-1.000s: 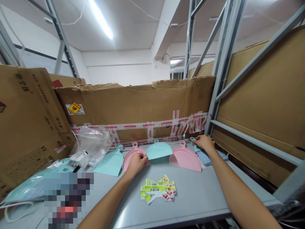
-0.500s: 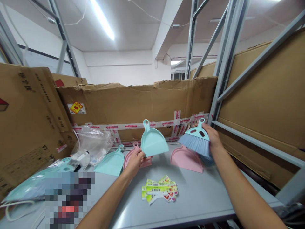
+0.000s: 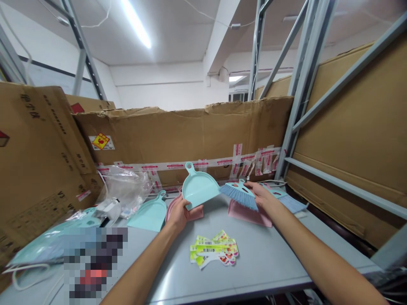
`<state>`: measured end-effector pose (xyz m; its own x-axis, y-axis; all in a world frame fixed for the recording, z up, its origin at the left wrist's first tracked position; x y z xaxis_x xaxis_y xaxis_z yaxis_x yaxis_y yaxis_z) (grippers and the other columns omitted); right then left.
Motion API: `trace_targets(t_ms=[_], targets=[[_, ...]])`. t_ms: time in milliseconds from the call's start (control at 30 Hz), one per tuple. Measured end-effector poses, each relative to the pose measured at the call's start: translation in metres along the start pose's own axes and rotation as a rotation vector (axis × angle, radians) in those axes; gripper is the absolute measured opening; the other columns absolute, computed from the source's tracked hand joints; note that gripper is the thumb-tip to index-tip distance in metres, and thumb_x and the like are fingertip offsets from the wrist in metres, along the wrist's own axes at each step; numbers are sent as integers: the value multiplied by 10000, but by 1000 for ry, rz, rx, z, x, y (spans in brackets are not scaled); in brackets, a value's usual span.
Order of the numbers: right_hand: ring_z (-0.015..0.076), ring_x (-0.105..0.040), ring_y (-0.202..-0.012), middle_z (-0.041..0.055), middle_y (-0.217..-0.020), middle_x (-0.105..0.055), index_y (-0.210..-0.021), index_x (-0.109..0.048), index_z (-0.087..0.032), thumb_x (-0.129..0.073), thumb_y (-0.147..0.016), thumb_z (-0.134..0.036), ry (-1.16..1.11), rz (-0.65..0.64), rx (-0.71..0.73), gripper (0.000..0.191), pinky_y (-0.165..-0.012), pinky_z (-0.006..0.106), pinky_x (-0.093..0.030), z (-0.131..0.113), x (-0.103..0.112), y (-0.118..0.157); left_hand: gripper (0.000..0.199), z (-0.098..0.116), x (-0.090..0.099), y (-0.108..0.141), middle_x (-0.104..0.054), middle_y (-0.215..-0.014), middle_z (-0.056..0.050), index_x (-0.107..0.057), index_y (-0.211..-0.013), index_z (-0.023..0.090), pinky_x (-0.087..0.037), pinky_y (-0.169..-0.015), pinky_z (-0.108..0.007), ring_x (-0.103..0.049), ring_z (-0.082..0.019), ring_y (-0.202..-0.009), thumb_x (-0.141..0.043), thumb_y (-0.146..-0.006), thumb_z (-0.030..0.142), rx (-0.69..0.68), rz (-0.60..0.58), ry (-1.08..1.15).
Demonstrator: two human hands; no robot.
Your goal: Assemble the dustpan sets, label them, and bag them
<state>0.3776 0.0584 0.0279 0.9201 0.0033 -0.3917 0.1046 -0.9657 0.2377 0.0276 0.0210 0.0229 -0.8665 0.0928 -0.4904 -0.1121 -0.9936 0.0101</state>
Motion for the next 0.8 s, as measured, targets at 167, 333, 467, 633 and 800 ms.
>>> trace_targets(t_ms=[167,333,467,633,800], targets=[[252,-831,-737,129,-818,-826,-1052,-711,-103,-527,-963,-76,-62,-44,-60,206,-867,399,-707,4,0,5,669,-8,4,0,-687,-1496,-147,-558,-1507,244,-728,-896,-544,-780,-310,-1164,-798,-884,285,50,18,-21],[230,-840,-910,119,-1002,-856,-1049,-737,-125,-770,-829,9,-112,-175,139,260,-972,331,-672,7,-4,12,713,-14,12,-5,-660,-1555,-106,-549,-1570,307,-693,-989,-508,-724,-310,-1293,-789,-899,332,-33,-32,-119],[209,-825,-960,102,-1091,-856,-1092,-747,-149,-892,-824,-78,-119,-179,278,312,-922,300,-670,13,-16,13,681,-16,16,-9,-715,-1498,-74,-637,-1512,282,-628,-1105,-454,-686,-293,-1358,-768,-844,276,-86,10,-180],[203,-815,-1062,35,-1186,-846,-1212,-731,-254,-847,-942,-243,-86,-117,310,293,-961,338,-667,22,-34,17,647,-17,16,-7,-733,-1476,-83,-652,-1493,265,-641,-1054,-459,-719,-313,-1307,-766,-862,348,-91,28,-222],[237,-807,-1067,53,-1265,-824,-1382,-693,-274,-933,-825,-251,70,-262,219,607,-942,368,-657,26,-47,32,596,-20,17,-7,-755,-1434,-114,-673,-1465,268,-618,-1071,-502,-716,-354,-1319,-787,-925,493,-72,38,-242]])
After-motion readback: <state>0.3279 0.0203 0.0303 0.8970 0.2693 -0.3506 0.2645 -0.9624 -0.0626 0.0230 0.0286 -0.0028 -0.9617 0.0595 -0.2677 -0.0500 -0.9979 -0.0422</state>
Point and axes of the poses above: each hand's wrist, its own y-axis away from the middle knuckle, its own x-axis out of the back of the hand, z = x × y, the point moved 1 cm from there along -y, towards the middle knuckle
